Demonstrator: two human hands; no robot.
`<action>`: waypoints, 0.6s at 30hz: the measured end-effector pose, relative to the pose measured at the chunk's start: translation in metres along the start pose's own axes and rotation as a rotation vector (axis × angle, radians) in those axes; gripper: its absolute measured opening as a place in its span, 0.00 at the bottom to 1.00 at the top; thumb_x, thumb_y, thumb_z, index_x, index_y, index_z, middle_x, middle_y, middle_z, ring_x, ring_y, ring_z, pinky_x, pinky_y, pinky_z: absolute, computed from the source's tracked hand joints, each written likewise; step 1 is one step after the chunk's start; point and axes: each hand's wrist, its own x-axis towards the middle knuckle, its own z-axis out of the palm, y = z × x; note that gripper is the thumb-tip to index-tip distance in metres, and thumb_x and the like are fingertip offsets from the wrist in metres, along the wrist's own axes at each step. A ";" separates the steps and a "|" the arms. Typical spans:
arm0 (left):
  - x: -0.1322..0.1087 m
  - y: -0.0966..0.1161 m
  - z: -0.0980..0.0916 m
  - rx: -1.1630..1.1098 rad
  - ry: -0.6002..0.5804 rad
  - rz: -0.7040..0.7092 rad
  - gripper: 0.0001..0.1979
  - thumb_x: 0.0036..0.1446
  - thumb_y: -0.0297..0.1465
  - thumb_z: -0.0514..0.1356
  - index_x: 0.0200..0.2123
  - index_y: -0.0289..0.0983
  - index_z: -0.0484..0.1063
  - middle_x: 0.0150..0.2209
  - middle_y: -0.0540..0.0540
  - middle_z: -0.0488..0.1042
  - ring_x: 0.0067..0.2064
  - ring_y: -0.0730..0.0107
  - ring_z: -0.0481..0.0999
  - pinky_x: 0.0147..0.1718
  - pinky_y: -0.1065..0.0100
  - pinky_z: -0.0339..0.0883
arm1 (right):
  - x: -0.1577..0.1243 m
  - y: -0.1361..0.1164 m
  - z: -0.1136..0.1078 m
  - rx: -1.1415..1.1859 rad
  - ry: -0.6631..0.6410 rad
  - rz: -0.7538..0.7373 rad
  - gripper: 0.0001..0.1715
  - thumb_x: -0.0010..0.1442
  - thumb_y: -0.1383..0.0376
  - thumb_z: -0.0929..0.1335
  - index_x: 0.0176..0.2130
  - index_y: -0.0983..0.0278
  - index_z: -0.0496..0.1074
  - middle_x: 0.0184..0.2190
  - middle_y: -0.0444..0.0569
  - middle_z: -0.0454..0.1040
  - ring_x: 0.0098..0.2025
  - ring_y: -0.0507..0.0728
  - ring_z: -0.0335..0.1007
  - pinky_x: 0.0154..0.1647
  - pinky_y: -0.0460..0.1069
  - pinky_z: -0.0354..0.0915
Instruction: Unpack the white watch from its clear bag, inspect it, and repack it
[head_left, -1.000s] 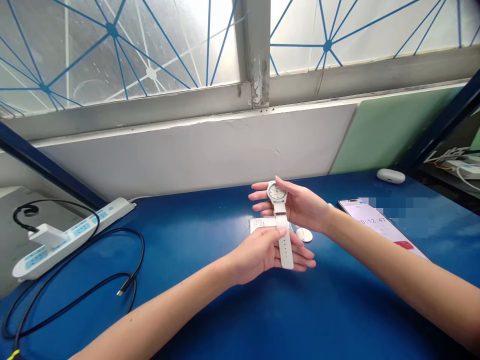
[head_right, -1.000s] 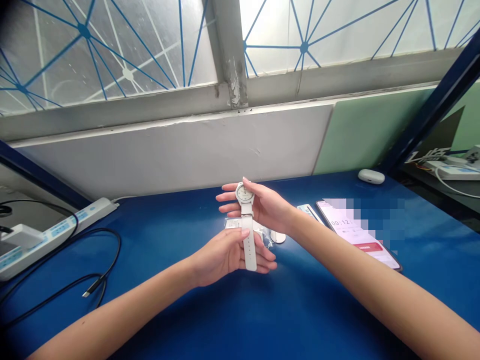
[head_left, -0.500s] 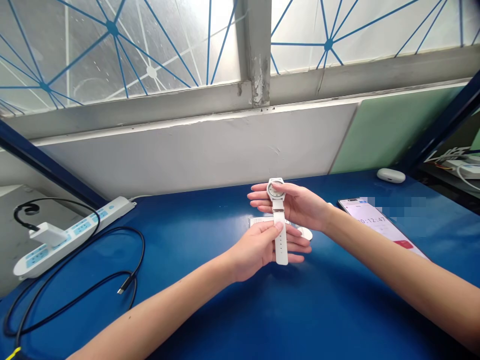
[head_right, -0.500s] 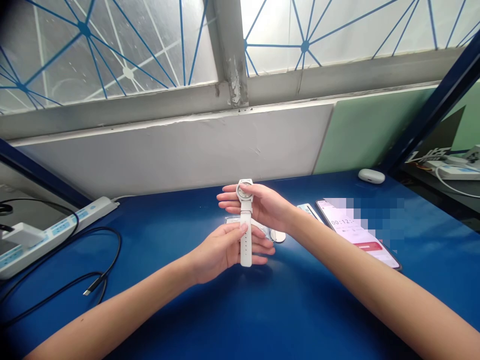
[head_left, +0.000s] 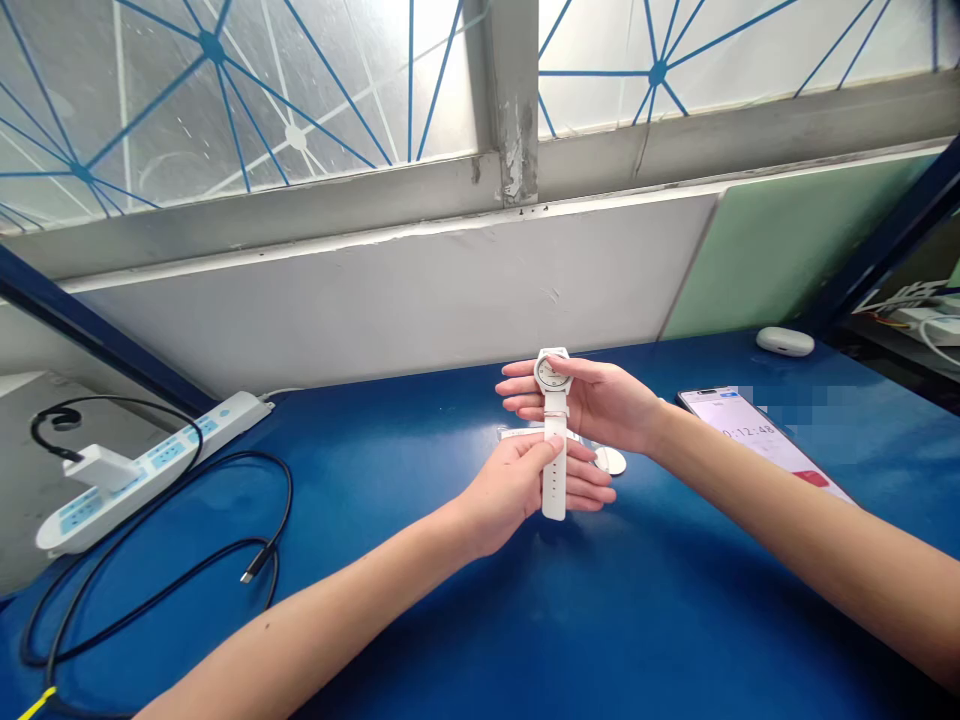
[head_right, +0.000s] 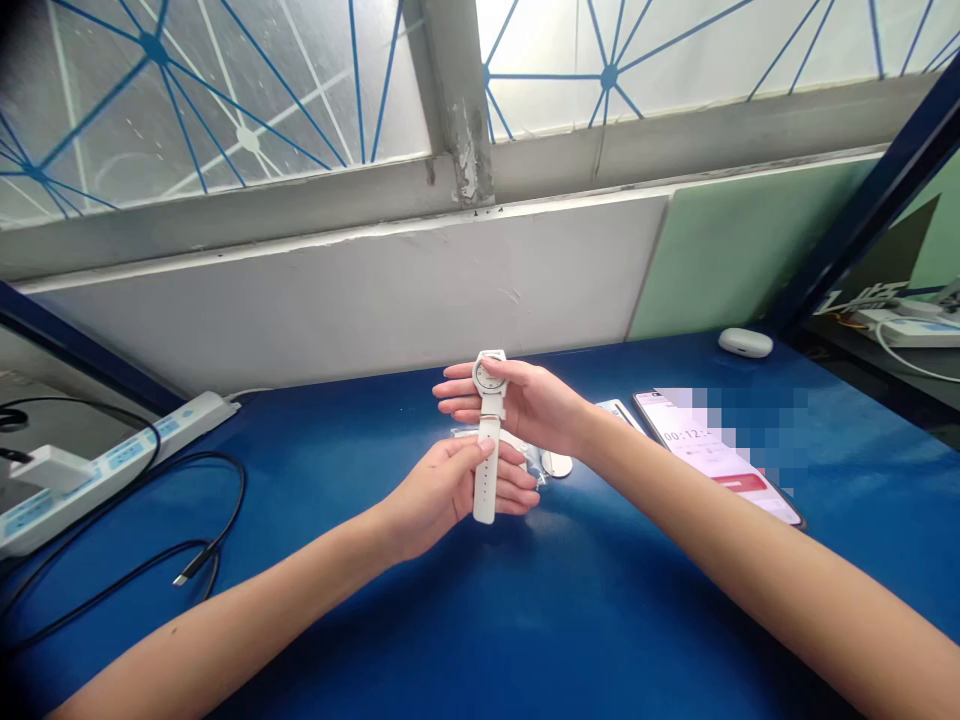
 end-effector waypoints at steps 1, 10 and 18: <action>0.000 0.000 0.000 0.001 0.002 -0.002 0.18 0.62 0.40 0.62 0.38 0.27 0.76 0.35 0.34 0.80 0.37 0.55 0.82 0.45 0.53 0.73 | 0.000 0.000 0.000 0.003 0.000 0.004 0.21 0.69 0.62 0.59 0.50 0.69 0.74 0.48 0.56 0.79 0.45 0.57 0.78 0.54 0.53 0.69; 0.000 -0.001 -0.002 -0.007 -0.113 -0.114 0.19 0.64 0.40 0.59 0.44 0.28 0.76 0.40 0.33 0.80 0.41 0.56 0.82 0.49 0.54 0.70 | -0.001 0.002 0.004 0.021 0.021 0.029 0.25 0.71 0.58 0.57 0.52 0.69 0.73 0.46 0.56 0.80 0.44 0.58 0.78 0.48 0.51 0.72; 0.000 -0.003 -0.002 -0.027 -0.034 -0.048 0.17 0.67 0.39 0.56 0.44 0.29 0.74 0.37 0.35 0.80 0.38 0.57 0.82 0.47 0.53 0.72 | 0.000 0.004 0.002 0.042 0.032 0.020 0.25 0.71 0.58 0.56 0.52 0.69 0.72 0.52 0.57 0.77 0.53 0.59 0.74 0.62 0.55 0.62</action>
